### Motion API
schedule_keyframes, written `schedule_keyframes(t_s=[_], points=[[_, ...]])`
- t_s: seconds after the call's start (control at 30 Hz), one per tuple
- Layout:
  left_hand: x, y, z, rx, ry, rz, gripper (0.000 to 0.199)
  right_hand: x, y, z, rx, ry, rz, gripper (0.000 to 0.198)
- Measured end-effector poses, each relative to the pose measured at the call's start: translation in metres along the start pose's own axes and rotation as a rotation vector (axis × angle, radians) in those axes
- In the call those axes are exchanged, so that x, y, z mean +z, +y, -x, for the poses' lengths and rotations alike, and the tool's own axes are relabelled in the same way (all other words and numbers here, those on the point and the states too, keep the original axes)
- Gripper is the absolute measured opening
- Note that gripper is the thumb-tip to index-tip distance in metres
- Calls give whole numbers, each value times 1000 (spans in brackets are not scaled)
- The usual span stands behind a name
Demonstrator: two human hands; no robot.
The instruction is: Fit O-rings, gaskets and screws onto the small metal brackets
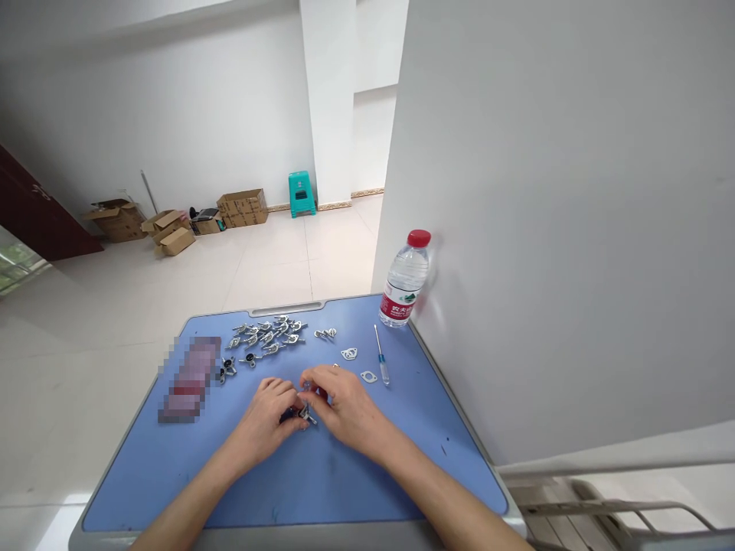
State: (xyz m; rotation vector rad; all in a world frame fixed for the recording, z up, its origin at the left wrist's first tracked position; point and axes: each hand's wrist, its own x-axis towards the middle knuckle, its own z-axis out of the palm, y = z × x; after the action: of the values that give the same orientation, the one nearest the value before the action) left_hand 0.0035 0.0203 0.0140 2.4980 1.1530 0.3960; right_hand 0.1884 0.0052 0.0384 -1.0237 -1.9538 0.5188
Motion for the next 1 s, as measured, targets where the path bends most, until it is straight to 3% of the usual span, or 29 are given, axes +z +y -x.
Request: schedule_keyframes(t_s=[0.1,0.3,0.57,1.0], points=[[-1,-3,-1,17,16,-3,11,-4,7,-2,60,106,-84,11],[-4,-22,-5,2,131,-40,6,-20,30,-12,379,647,-486,20],[-3,-42,-19,-68,302,-157,18,-33,51,-18,391,759,-533,27],[-2,-42,-22,-109,362,-284,24,-37,55,-20,387,803,-572,28]])
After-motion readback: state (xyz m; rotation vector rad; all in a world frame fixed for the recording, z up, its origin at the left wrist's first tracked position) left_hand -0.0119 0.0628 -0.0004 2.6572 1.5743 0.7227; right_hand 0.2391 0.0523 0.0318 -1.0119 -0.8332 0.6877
